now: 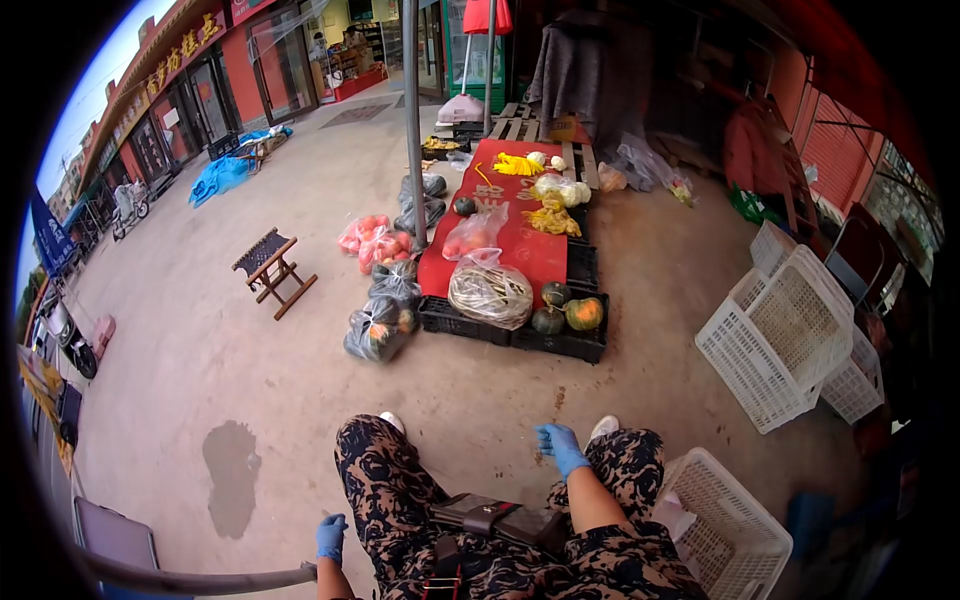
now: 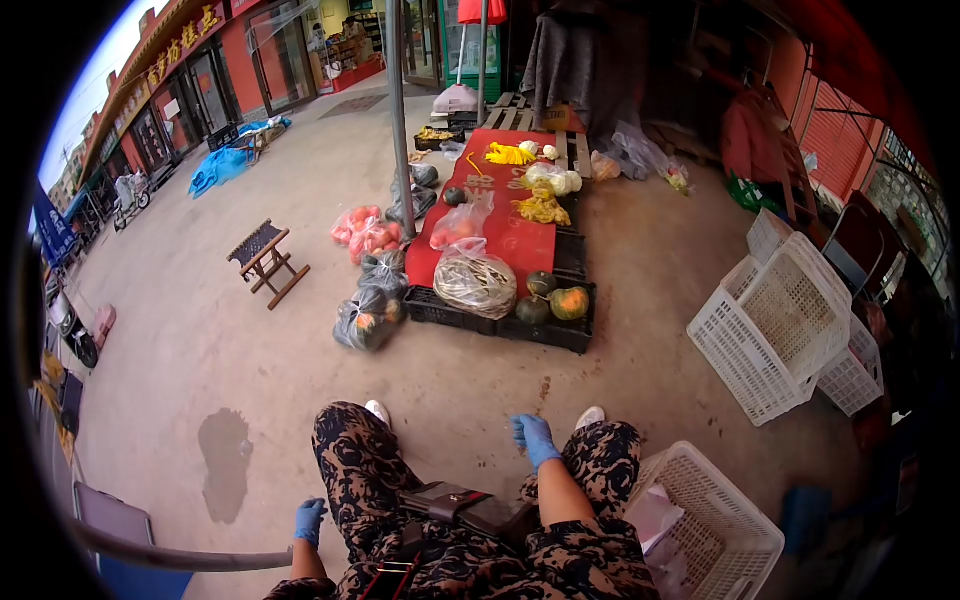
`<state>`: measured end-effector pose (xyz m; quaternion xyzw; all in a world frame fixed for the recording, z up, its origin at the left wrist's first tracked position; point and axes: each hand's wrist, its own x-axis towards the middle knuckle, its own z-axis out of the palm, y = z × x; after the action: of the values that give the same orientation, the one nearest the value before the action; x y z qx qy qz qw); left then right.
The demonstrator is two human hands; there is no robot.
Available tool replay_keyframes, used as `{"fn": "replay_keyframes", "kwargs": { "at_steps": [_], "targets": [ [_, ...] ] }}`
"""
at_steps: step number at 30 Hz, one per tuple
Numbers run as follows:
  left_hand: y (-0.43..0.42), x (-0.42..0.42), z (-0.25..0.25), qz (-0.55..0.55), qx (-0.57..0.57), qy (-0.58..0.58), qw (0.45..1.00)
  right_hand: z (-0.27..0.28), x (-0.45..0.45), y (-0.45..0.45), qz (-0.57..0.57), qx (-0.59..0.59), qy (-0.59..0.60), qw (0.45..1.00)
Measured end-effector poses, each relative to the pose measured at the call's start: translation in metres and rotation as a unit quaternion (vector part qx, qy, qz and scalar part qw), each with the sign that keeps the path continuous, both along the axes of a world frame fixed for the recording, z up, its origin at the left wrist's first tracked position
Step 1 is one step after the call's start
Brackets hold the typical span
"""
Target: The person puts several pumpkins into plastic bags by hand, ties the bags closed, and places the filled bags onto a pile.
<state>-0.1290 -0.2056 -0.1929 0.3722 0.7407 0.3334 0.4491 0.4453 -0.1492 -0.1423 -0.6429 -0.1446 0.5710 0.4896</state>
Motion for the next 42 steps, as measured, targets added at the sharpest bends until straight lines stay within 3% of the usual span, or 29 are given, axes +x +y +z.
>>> {"fn": "replay_keyframes", "kwargs": {
  "at_steps": [2, 5, 7, 10, 13, 15, 17, 19, 21, 22, 23, 24, 25, 26, 29, 30, 32, 33, 36, 37, 39, 40, 41, 42],
  "targets": [
    [0.032, 0.007, 0.030, 0.062, 0.114, -0.017, 0.991, -0.004, 0.003, 0.000, -0.029, 0.007, 0.001, 1.000],
    [0.081, 0.069, 0.151, 0.106, 0.244, -0.058, 0.962, 0.010, 0.006, 0.002, -0.056, 0.009, -0.003, 0.998],
    [0.112, 0.105, 0.194, 0.052, 0.334, -0.072, 0.938, 0.031, 0.010, 0.009, -0.049, 0.049, -0.017, 0.997],
    [0.144, 0.173, 0.244, -0.069, 0.325, -0.170, 0.928, 0.075, 0.014, 0.018, -0.005, 0.136, -0.060, 0.989],
    [0.181, 0.229, 0.231, -0.282, 0.270, -0.136, 0.911, 0.117, 0.024, 0.038, 0.041, 0.101, -0.090, 0.990],
    [0.205, 0.263, 0.206, -0.425, 0.195, -0.036, 0.883, 0.132, 0.025, 0.057, 0.055, 0.079, -0.108, 0.989],
    [0.231, 0.285, 0.157, -0.561, 0.153, 0.072, 0.810, 0.121, 0.032, 0.074, 0.088, 0.055, -0.112, 0.988],
    [0.250, 0.302, 0.126, -0.645, 0.102, 0.184, 0.734, 0.102, 0.033, 0.093, 0.157, -0.010, -0.199, 0.967],
    [0.259, 0.299, 0.063, -0.636, 0.168, 0.260, 0.707, 0.054, 0.035, 0.103, 0.234, -0.033, -0.292, 0.927],
    [0.262, 0.297, 0.032, -0.651, 0.127, 0.344, 0.665, 0.019, 0.041, 0.112, 0.275, -0.023, -0.340, 0.899],
    [0.266, 0.310, 0.058, -0.717, -0.009, 0.384, 0.582, 0.029, 0.033, 0.123, 0.381, -0.022, -0.447, 0.809],
    [0.270, 0.322, 0.068, -0.720, -0.057, 0.352, 0.595, 0.051, 0.017, 0.128, 0.476, -0.021, -0.537, 0.696],
    [0.261, 0.322, 0.038, -0.660, 0.066, 0.265, 0.700, 0.047, 0.010, 0.138, 0.459, 0.008, -0.499, 0.735],
    [0.259, 0.333, 0.042, -0.634, 0.139, 0.188, 0.737, 0.039, 0.008, 0.145, 0.437, 0.033, -0.461, 0.772],
    [0.281, 0.339, 0.045, -0.640, 0.132, -0.006, 0.757, -0.002, 0.038, 0.161, 0.544, -0.045, -0.451, 0.706],
    [0.287, 0.338, 0.041, -0.643, 0.087, 0.073, 0.757, 0.000, 0.040, 0.180, 0.574, -0.130, -0.457, 0.667],
    [0.300, 0.340, 0.035, -0.625, 0.006, 0.228, 0.746, -0.012, 0.036, 0.206, 0.446, -0.067, -0.491, 0.745],
    [0.306, 0.336, 0.031, -0.607, 0.041, 0.238, 0.757, -0.020, 0.029, 0.210, 0.380, -0.034, -0.498, 0.778],
    [0.318, 0.299, 0.037, -0.521, 0.095, 0.275, 0.803, -0.051, 0.006, 0.193, 0.216, -0.034, -0.280, 0.935],
    [0.327, 0.277, 0.046, -0.467, 0.094, 0.288, 0.831, -0.039, 0.008, 0.179, 0.264, -0.062, -0.285, 0.919],
    [0.316, 0.220, 0.033, -0.241, 0.006, 0.276, 0.930, -0.003, 0.013, 0.161, 0.358, -0.115, -0.288, 0.880],
    [0.305, 0.186, 0.008, -0.126, -0.010, 0.192, 0.973, 0.037, 0.015, 0.161, 0.344, -0.134, -0.239, 0.898],
    [0.297, 0.149, 0.000, -0.008, -0.021, 0.107, 0.994, 0.072, 0.016, 0.160, 0.372, -0.155, -0.256, 0.879],
    [0.296, 0.117, 0.026, -0.021, 0.003, 0.173, 0.985, 0.101, 0.024, 0.164, 0.396, -0.171, -0.278, 0.858]
  ]
}}
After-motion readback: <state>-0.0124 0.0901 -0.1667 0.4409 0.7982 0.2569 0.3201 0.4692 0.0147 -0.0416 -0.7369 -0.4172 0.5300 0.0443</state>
